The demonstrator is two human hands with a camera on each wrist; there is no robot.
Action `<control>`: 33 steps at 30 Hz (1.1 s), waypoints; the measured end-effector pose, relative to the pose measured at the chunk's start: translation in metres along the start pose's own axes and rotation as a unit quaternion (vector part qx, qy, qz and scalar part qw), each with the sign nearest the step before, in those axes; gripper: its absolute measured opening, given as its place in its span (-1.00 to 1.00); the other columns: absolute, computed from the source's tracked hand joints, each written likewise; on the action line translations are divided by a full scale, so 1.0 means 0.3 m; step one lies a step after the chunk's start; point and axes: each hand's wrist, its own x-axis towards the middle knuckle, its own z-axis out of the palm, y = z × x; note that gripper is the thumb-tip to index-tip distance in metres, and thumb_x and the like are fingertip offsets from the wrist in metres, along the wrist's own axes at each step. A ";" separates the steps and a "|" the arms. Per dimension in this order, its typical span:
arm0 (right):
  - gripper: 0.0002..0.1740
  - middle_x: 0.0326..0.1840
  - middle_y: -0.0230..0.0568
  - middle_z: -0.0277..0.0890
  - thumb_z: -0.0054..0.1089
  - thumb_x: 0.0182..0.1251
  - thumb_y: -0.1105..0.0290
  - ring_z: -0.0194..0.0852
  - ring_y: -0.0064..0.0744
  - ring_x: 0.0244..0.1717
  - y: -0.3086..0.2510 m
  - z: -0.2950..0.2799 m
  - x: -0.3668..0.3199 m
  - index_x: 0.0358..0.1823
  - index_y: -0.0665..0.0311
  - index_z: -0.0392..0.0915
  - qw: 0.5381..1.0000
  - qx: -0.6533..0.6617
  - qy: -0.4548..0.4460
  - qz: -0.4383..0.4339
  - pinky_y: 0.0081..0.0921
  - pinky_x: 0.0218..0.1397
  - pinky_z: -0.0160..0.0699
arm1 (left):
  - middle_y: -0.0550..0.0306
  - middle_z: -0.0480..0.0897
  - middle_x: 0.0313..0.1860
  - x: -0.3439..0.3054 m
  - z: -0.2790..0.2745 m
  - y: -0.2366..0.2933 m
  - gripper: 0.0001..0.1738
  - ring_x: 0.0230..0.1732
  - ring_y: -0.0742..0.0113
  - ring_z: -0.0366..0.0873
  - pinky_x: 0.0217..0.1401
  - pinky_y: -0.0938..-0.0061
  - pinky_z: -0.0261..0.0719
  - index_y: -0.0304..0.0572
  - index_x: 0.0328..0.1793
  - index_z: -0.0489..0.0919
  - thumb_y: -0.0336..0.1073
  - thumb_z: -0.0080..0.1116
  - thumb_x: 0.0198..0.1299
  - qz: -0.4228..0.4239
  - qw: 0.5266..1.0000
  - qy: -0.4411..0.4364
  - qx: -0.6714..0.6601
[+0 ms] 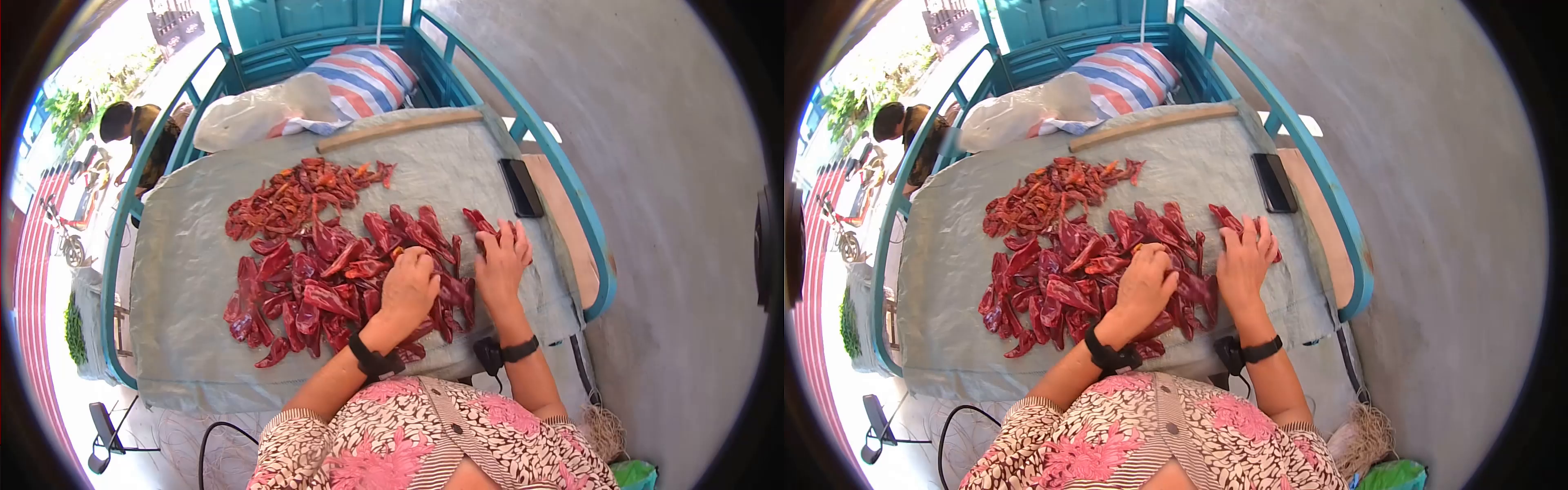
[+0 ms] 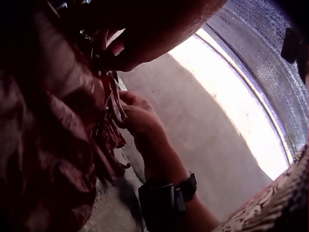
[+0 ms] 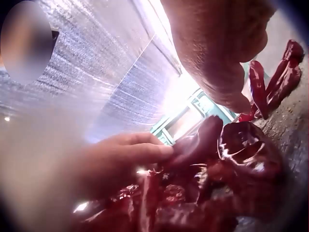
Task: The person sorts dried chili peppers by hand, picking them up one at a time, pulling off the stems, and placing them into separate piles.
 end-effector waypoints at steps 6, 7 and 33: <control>-0.66 0.05 -0.24 0.67 0.36 0.29 0.32 0.55 -0.17 0.20 -0.019 -0.058 0.002 0.10 0.15 0.65 0.900 0.402 -0.165 -0.016 -0.07 0.45 0.15 | 0.06 0.59 -0.26 0.011 -0.040 0.004 -0.79 -0.41 0.35 0.54 -0.34 0.44 0.52 -0.23 -0.05 0.57 -0.42 0.35 0.26 -0.076 0.985 0.049 -0.144; -0.67 0.00 -0.24 0.69 0.35 0.32 0.31 0.58 -0.19 0.13 -0.050 -0.085 -0.003 0.10 0.15 0.65 0.883 0.436 -0.174 -0.008 -0.10 0.42 0.17 | 0.07 0.59 -0.26 0.010 -0.037 0.008 -0.80 -0.40 0.34 0.55 -0.34 0.43 0.53 -0.22 -0.04 0.57 -0.43 0.35 0.26 -0.069 0.986 0.052 -0.142; -0.58 -0.09 -0.28 0.61 0.38 0.25 0.22 0.56 -0.24 -0.02 -0.012 0.107 0.052 0.14 0.04 0.61 0.987 0.047 -0.129 -0.084 -0.20 0.19 0.25 | -0.24 0.30 0.45 -0.032 0.051 -0.029 -0.48 0.33 -0.25 0.43 0.28 0.08 0.55 -0.07 0.24 0.56 -0.33 0.41 0.11 -0.014 1.000 -0.006 -0.006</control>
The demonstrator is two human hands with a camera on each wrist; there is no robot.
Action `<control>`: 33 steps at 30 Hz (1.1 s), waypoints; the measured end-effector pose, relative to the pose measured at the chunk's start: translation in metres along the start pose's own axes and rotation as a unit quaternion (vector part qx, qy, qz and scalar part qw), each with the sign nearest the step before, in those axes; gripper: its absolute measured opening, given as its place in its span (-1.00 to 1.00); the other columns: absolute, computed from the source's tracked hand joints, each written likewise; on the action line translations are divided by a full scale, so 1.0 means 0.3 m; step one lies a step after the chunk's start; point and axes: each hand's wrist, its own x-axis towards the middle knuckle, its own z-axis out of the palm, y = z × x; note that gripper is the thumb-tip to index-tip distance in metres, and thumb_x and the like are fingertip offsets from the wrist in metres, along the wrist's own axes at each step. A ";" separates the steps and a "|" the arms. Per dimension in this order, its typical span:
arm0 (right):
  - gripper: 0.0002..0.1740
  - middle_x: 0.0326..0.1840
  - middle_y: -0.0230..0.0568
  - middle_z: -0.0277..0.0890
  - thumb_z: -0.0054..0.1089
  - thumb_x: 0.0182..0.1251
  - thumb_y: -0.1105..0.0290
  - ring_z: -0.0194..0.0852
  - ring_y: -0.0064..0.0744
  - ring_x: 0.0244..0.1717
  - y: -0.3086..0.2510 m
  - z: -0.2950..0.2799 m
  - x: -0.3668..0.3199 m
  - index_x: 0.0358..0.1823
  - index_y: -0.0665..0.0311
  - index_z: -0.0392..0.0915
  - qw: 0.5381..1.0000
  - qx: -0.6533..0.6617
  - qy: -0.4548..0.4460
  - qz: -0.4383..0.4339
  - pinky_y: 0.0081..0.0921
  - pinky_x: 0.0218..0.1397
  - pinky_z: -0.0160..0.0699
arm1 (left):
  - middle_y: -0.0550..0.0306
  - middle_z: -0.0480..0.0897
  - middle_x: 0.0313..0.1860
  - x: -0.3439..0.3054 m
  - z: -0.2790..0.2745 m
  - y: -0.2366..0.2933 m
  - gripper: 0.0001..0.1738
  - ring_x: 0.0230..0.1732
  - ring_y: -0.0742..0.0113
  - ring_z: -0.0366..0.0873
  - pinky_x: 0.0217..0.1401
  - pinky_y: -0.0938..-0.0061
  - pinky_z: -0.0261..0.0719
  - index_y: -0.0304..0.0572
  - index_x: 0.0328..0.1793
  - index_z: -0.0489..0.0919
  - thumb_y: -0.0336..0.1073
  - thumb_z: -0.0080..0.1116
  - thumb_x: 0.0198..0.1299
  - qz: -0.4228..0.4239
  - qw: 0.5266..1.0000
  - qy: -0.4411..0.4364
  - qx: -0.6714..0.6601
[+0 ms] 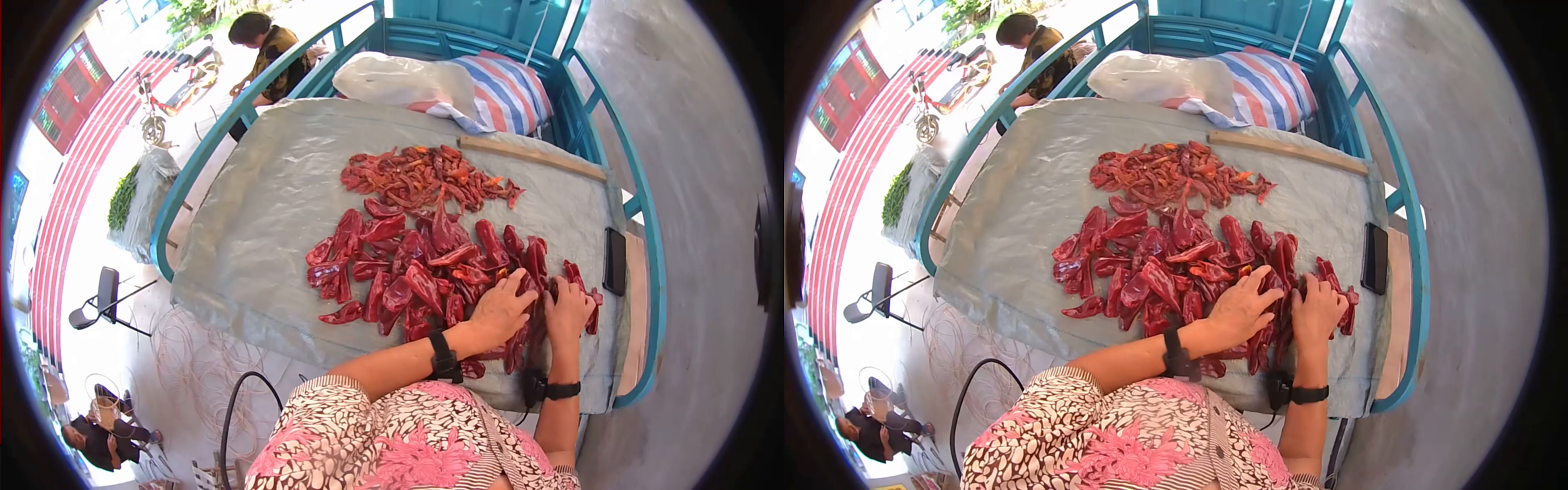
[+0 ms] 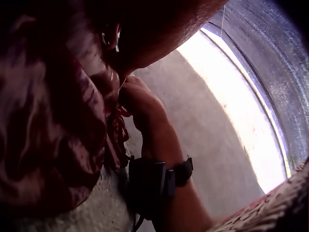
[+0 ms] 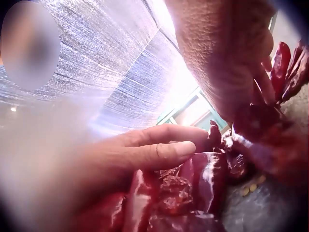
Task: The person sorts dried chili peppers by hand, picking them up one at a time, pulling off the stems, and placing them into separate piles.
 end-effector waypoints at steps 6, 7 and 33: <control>-0.56 -0.10 -0.16 0.61 0.30 0.29 0.27 0.62 -0.14 -0.06 -0.015 -0.025 0.023 0.21 0.09 0.55 0.995 -0.027 -0.082 0.042 -0.15 0.12 0.30 | -0.26 0.35 0.26 0.021 -0.012 0.009 -0.39 0.22 -0.23 0.51 0.13 0.09 0.65 -0.06 0.39 0.48 -0.29 0.38 0.20 -0.060 0.998 -0.002 -0.010; -0.54 -0.09 -0.14 0.61 0.29 0.29 0.28 0.62 -0.12 -0.07 -0.018 -0.033 0.031 0.22 0.10 0.53 0.994 -0.026 -0.098 0.043 -0.13 0.11 0.31 | -0.25 0.36 0.23 0.026 -0.019 0.016 -0.38 0.19 -0.23 0.53 0.09 0.10 0.67 -0.05 0.41 0.48 -0.27 0.38 0.21 -0.070 0.997 -0.015 -0.001; -0.57 0.03 -0.11 0.61 0.33 0.34 0.38 0.59 -0.24 0.01 -0.081 -0.125 0.030 0.22 0.27 0.58 0.914 0.404 0.022 0.037 -0.32 0.19 0.52 | 0.06 0.64 0.20 0.047 -0.045 -0.011 -0.74 0.03 -0.01 0.69 -0.03 0.23 0.67 -0.03 0.02 0.67 -0.46 0.24 0.22 -0.011 0.993 0.041 -0.106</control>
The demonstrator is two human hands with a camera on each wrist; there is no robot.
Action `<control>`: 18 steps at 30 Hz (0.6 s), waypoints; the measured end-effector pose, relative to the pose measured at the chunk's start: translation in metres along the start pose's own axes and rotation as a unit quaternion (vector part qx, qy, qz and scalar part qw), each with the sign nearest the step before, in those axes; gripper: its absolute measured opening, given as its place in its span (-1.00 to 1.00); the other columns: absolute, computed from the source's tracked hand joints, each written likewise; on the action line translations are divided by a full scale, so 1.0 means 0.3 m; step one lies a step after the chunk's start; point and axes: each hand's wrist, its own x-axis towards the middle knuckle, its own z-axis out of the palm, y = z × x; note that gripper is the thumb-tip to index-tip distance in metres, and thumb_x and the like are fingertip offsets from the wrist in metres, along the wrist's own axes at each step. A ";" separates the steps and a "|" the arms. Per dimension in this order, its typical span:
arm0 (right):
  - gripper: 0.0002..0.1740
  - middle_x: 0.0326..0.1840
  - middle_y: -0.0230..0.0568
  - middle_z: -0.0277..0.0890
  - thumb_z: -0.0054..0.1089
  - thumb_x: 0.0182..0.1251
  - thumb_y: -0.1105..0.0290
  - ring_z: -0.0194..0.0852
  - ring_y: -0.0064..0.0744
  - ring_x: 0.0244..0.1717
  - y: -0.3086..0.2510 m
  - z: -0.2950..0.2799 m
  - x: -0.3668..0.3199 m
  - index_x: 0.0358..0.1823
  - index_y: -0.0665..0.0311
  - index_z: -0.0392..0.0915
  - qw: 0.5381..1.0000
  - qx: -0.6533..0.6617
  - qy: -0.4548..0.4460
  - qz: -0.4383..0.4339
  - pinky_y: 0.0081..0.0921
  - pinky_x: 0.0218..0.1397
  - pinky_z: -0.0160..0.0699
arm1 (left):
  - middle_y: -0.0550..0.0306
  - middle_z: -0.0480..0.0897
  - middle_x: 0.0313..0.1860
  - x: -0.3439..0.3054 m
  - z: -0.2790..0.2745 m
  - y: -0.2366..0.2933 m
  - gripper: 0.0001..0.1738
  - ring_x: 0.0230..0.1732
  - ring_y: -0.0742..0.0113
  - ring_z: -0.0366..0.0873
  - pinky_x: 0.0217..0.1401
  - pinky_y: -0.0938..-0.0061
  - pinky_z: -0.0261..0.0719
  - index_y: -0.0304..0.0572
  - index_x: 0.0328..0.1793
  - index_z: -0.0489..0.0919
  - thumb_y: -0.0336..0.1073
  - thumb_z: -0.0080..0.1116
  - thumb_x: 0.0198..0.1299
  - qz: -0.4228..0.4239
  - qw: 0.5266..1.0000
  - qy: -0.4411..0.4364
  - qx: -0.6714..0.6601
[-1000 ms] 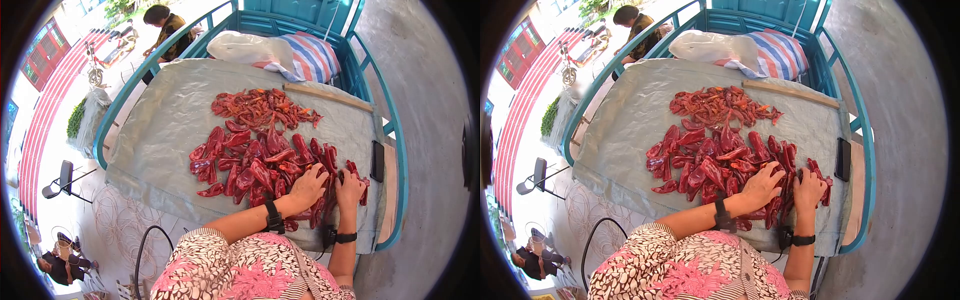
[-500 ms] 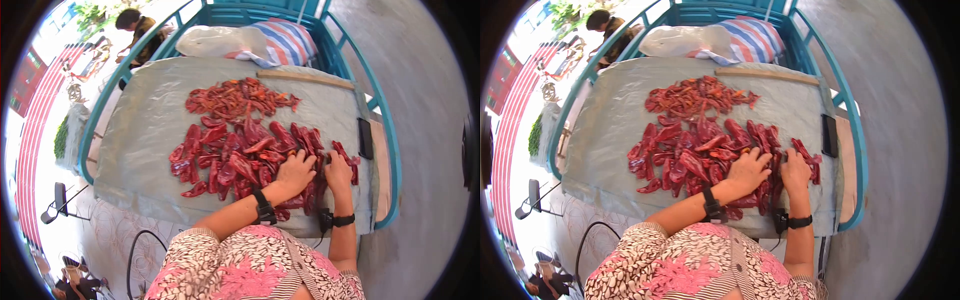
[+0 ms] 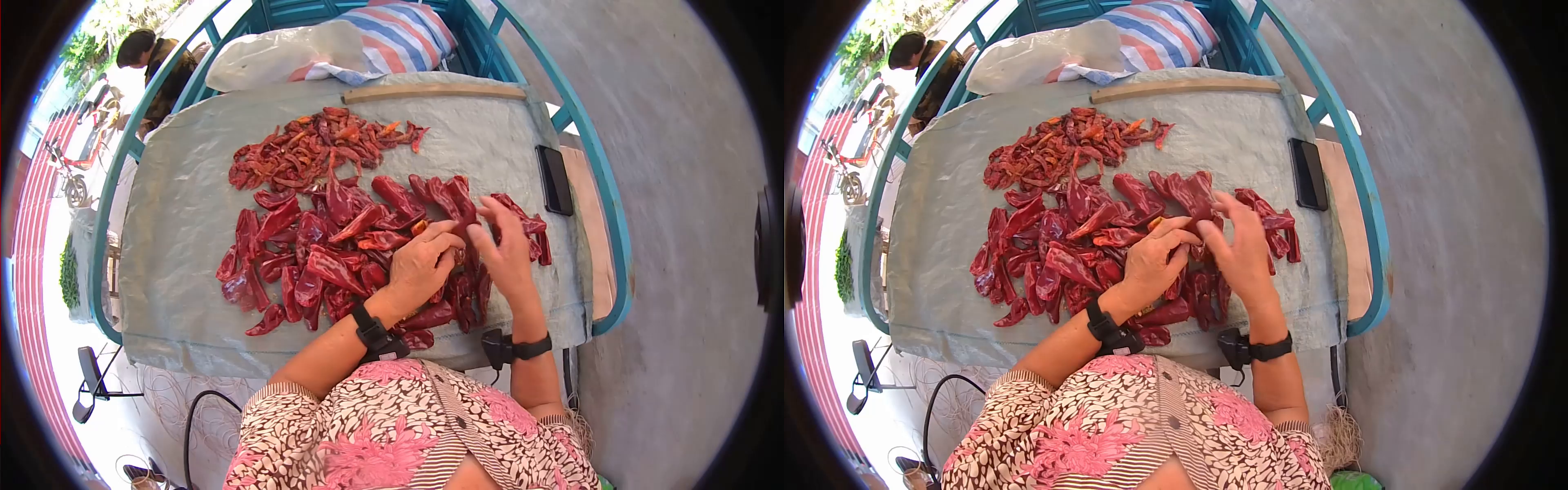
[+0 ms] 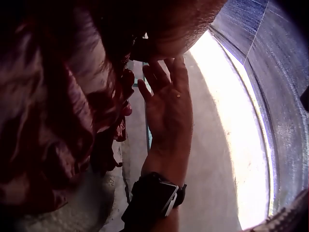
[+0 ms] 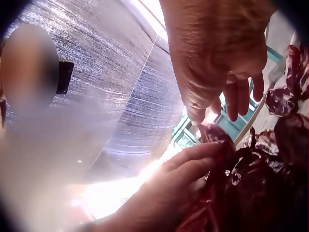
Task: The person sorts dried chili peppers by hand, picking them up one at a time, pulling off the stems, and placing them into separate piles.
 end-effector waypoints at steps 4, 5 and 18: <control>-0.60 -0.18 -0.19 0.65 0.34 0.31 0.44 0.62 -0.27 -0.13 -0.032 0.013 0.010 0.18 0.28 0.61 0.993 0.088 -0.032 0.071 -0.32 0.08 0.54 | 0.16 0.69 0.06 -0.005 -0.008 -0.009 -0.85 -0.05 0.05 0.70 -0.08 0.28 0.67 -0.11 -0.18 0.64 -0.55 0.17 0.19 0.024 0.999 -0.036 -0.002; -0.61 -0.23 -0.21 0.65 0.34 0.31 0.45 0.62 -0.28 -0.17 -0.030 0.009 0.015 0.17 0.28 0.61 0.992 0.089 -0.029 0.090 -0.31 0.05 0.54 | 0.15 0.69 0.05 -0.008 -0.006 -0.011 -0.86 -0.06 0.05 0.70 -0.09 0.28 0.67 -0.12 -0.20 0.63 -0.55 0.16 0.19 0.029 0.999 -0.033 0.011; -0.61 -0.02 -0.33 0.71 0.42 0.23 0.17 0.56 -0.25 0.11 0.095 0.073 0.098 0.08 0.02 0.66 0.927 -0.351 0.013 -0.131 0.16 0.53 -0.01 | 0.16 0.67 0.01 -0.007 0.000 -0.009 -0.88 -0.06 0.05 0.69 -0.09 0.26 0.67 -0.12 -0.15 0.62 -0.51 0.17 0.24 0.024 0.998 -0.043 0.033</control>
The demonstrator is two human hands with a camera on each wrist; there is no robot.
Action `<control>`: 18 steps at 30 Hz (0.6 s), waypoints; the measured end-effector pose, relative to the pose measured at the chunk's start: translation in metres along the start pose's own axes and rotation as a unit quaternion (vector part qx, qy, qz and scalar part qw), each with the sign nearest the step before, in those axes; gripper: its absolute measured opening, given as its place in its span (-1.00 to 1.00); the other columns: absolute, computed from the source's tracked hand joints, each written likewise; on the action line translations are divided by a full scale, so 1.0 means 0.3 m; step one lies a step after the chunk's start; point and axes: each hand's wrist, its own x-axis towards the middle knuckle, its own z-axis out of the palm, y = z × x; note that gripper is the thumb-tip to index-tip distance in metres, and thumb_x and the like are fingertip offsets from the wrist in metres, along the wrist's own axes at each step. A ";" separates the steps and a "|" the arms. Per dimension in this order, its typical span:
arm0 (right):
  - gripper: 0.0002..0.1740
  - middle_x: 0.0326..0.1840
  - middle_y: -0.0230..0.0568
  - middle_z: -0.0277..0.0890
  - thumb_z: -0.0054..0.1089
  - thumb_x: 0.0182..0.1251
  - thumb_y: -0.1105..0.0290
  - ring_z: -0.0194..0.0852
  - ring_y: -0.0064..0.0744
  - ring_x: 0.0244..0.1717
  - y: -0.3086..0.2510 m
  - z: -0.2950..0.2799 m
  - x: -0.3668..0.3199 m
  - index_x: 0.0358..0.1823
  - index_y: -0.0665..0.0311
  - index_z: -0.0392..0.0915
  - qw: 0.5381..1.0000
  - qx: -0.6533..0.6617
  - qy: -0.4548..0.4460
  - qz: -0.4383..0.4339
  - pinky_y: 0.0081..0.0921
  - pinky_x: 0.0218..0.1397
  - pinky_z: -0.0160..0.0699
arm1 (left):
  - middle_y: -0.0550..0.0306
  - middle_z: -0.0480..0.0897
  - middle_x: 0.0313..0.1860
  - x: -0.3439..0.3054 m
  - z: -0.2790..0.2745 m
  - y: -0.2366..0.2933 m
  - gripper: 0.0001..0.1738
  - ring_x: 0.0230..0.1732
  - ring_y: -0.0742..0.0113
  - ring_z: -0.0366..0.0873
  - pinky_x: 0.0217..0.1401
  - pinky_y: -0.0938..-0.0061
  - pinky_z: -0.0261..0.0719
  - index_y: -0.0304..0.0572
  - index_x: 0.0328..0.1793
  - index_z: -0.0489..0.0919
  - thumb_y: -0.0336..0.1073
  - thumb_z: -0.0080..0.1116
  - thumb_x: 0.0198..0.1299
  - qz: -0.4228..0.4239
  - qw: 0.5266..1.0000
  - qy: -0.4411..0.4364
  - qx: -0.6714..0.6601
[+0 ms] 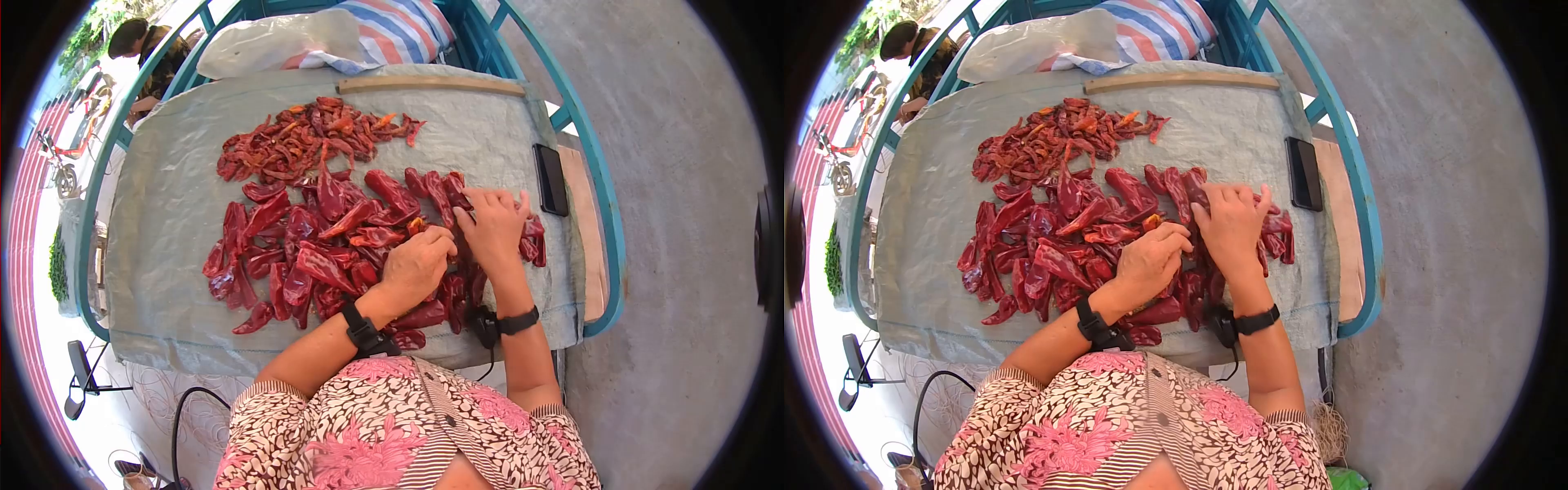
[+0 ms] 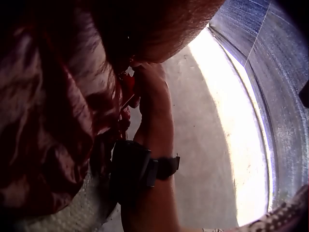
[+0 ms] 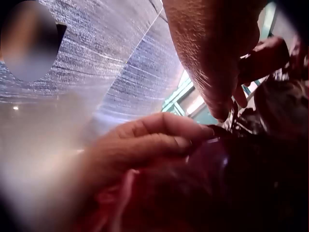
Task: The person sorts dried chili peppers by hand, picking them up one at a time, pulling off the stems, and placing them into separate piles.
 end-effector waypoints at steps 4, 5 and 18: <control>-0.61 -0.04 -0.36 0.72 0.40 0.21 0.26 0.60 -0.26 0.08 0.016 0.084 0.009 0.08 0.06 0.65 0.997 -0.018 -0.042 0.059 0.17 0.53 0.00 | 0.16 0.67 0.01 -0.002 0.002 -0.006 -0.89 -0.07 0.06 0.69 -0.09 0.26 0.68 -0.11 -0.16 0.63 -0.50 0.18 0.24 -0.003 1.000 -0.002 -0.002; -0.62 -0.04 -0.36 0.72 0.38 0.22 0.28 0.61 -0.25 0.07 0.020 0.085 0.010 0.08 0.06 0.65 0.997 -0.008 -0.053 0.063 0.16 0.53 0.00 | 0.16 0.67 0.01 -0.002 0.002 -0.005 -0.89 -0.07 0.06 0.69 -0.09 0.27 0.69 -0.11 -0.16 0.64 -0.49 0.18 0.24 -0.007 1.000 -0.002 -0.004; -0.75 -0.08 -0.33 0.70 0.28 0.32 0.30 0.57 -0.19 0.05 0.101 -0.084 0.000 0.02 0.05 0.62 0.984 0.034 0.001 0.176 0.04 0.50 0.04 | 0.18 0.67 -0.03 -0.003 0.006 -0.018 -0.89 -0.09 0.08 0.69 -0.09 0.27 0.68 -0.10 -0.18 0.63 -0.49 0.19 0.23 0.009 1.000 -0.001 -0.004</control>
